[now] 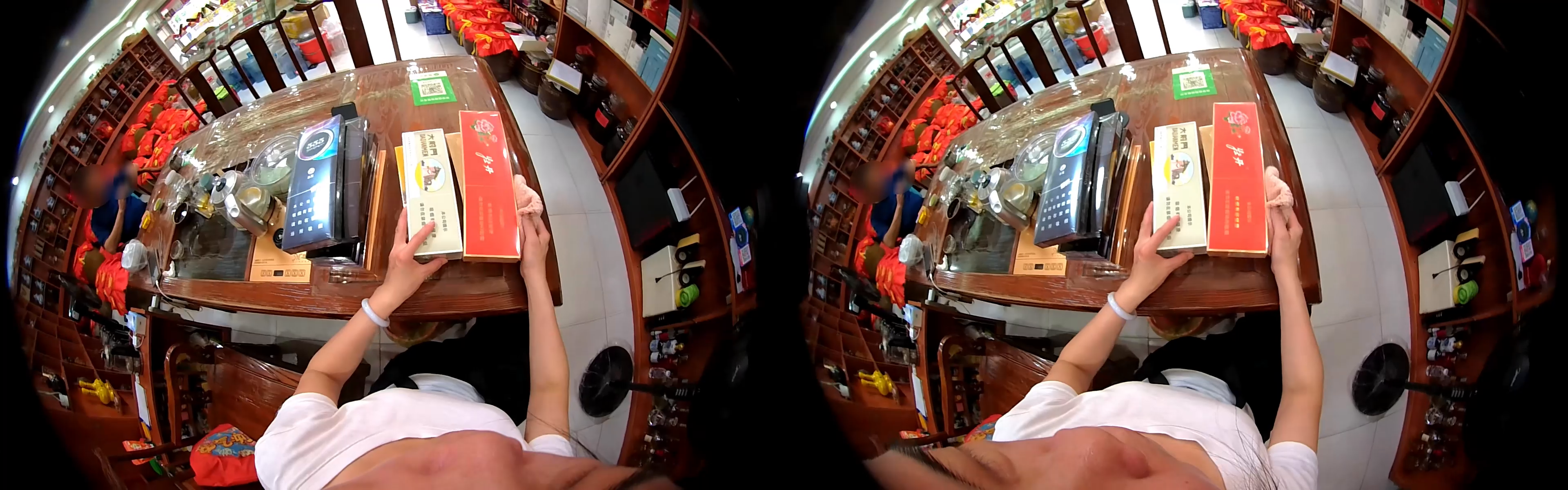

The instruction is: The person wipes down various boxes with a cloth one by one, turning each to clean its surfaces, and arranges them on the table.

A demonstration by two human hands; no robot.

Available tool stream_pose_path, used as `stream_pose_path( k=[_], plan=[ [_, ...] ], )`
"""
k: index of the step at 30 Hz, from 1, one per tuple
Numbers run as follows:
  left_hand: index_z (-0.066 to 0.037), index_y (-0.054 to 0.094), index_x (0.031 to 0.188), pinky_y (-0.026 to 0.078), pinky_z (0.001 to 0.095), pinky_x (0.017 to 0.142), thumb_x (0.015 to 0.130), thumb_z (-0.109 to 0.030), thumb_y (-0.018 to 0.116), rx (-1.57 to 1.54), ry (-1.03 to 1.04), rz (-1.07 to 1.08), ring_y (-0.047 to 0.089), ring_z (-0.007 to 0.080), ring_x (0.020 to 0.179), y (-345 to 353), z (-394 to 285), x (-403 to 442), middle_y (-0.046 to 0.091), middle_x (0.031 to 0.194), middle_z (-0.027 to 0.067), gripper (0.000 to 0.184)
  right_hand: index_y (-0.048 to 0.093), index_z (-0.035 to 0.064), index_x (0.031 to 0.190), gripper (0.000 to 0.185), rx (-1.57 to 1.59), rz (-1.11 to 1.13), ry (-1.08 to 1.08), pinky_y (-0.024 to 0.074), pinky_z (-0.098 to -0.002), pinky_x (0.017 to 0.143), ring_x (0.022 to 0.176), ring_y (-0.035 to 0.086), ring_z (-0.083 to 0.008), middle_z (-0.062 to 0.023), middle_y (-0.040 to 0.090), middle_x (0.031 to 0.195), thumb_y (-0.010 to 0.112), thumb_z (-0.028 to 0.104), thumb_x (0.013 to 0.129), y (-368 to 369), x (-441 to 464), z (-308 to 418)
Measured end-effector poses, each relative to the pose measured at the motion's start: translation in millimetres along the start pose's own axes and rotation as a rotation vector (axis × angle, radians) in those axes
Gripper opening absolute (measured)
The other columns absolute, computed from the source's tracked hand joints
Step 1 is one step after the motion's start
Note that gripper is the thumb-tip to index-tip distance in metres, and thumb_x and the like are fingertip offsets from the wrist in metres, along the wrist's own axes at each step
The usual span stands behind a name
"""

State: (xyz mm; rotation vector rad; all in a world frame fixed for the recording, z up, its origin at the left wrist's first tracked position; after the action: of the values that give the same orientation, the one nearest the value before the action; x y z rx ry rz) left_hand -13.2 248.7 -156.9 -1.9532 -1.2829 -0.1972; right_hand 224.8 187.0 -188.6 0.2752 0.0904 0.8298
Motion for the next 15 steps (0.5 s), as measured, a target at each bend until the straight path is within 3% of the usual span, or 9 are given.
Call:
stream_pose_path(
  k=[6, 8, 10, 12, 14, 15],
  plan=[
    [-0.007, 0.052, 0.121, 0.039, 0.0404, 0.098, 0.061, -0.006, 0.078, -0.062, -0.048, 0.062, 0.034, 0.0403, 0.126, -14, -8, 2, 0.019, 0.142, 0.0255, 0.066, 0.054, -0.0015, 0.115, 0.034, 0.057, -0.024, -0.005, 0.0402, -0.0261, 0.083, 0.096, 0.052, -0.0126, -0.0064, 0.059, 0.106, 0.052, 0.022, 0.09, 13, -1, -16],
    [-0.004, 0.052, 0.121, 0.038, 0.04, 0.098, 0.062, -0.007, 0.078, -0.006, -0.072, 0.05, 0.035, 0.0391, 0.126, -23, -26, 0, 0.024, 0.14, 0.0247, 0.064, 0.053, -0.0014, 0.117, 0.036, 0.054, -0.025, -0.067, 0.041, -0.0246, 0.083, 0.097, 0.053, -0.0113, -0.0058, 0.058, 0.107, 0.052, 0.024, 0.092, 13, -4, -13],
    [-0.001, 0.052, 0.119, 0.039, 0.0397, 0.097, 0.062, -0.006, 0.078, 0.004, 0.11, 0.002, 0.038, 0.0375, 0.124, -46, -36, -1, 0.035, 0.135, 0.0233, 0.063, 0.053, -0.0018, 0.116, 0.036, 0.039, -0.054, -0.091, 0.041, -0.0244, 0.083, 0.097, 0.053, -0.0112, -0.0058, 0.058, 0.106, 0.052, 0.024, 0.092, 7, -3, -22],
    [-0.001, 0.055, 0.112, 0.04, 0.0405, 0.095, 0.063, -0.005, 0.076, 0.154, 0.246, -0.24, 0.045, 0.0346, 0.118, -86, -56, 9, 0.046, 0.126, 0.0203, 0.054, 0.053, -0.0023, 0.116, 0.036, 0.02, -0.077, -0.104, 0.0409, -0.0243, 0.083, 0.096, 0.053, -0.0111, -0.0057, 0.058, 0.105, 0.052, 0.025, 0.092, 1, -3, -27],
    [-0.001, 0.047, 0.122, 0.035, 0.045, 0.096, 0.062, -0.011, 0.08, 0.412, 0.214, -0.45, 0.042, 0.0373, 0.117, -118, -32, 13, 0.041, 0.129, 0.0215, 0.069, 0.052, -0.0027, 0.116, 0.037, 0.026, -0.023, -0.036, 0.0408, -0.0238, 0.082, 0.095, 0.053, -0.0112, -0.0059, 0.058, 0.106, 0.052, 0.026, 0.092, -5, -3, -31],
    [-0.001, 0.04, 0.127, 0.033, 0.0464, 0.097, 0.062, -0.021, 0.081, 0.521, 0.026, -0.441, 0.038, 0.0399, 0.12, -130, -30, 17, 0.038, 0.131, 0.0228, 0.08, 0.052, -0.0024, 0.116, 0.037, 0.005, -0.024, -0.098, 0.0408, -0.0232, 0.081, 0.094, 0.053, -0.0098, -0.005, 0.058, 0.105, 0.052, 0.025, 0.092, -4, -2, -32]
  ],
)
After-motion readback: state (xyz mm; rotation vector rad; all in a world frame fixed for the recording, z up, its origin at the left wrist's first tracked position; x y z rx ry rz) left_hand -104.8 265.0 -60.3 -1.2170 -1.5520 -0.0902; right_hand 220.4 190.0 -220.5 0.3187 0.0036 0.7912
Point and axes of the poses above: each hand's wrist, its own x-axis towards the middle knuckle, its own y-axis out of the palm, z = x × y, the point moved 1 cm from there along x, towards the middle knuckle
